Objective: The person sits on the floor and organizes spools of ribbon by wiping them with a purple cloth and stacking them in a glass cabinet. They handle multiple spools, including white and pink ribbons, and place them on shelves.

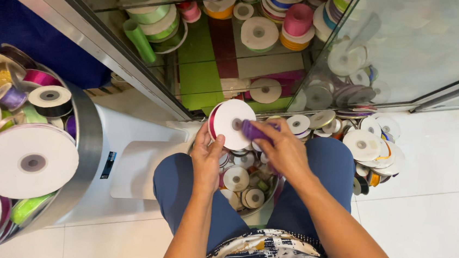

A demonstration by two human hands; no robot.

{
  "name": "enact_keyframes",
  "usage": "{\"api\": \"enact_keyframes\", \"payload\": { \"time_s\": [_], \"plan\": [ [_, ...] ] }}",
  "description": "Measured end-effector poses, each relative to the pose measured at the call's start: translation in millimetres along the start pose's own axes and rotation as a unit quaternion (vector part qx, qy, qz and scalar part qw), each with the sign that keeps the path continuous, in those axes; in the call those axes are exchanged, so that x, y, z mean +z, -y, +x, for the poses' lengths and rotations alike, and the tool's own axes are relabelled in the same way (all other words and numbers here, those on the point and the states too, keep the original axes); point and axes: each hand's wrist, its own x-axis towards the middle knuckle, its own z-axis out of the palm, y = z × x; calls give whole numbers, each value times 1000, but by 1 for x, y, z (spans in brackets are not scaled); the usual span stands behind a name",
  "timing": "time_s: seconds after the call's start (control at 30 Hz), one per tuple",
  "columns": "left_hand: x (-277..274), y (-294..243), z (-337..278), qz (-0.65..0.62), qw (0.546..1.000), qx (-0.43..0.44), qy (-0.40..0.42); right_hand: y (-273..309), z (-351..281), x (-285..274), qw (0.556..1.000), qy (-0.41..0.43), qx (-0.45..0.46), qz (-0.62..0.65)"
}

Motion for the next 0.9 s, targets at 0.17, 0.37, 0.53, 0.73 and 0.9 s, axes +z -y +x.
{"api": "enact_keyframes", "payload": {
  "time_s": [0.17, 0.37, 0.53, 0.73, 0.9],
  "plan": [
    [7, -1, -10, -24, 999, -3, 28, 12, 9, -20, 997, -60, 22, -46],
    [14, -3, -11, -23, 997, 16, 65, 43, 0, -25, 990, -106, -34, -89],
    [15, -12, -7, -33, 998, 27, 44, 47, -13, -15, 987, -86, -105, -90],
    [9, -20, -5, -37, 998, 43, 24, 45, -17, -26, 992, -63, -73, -76],
    [12, -19, -8, -34, 998, 43, 42, 38, -4, -39, 989, -97, -46, -107]
  ]
}}
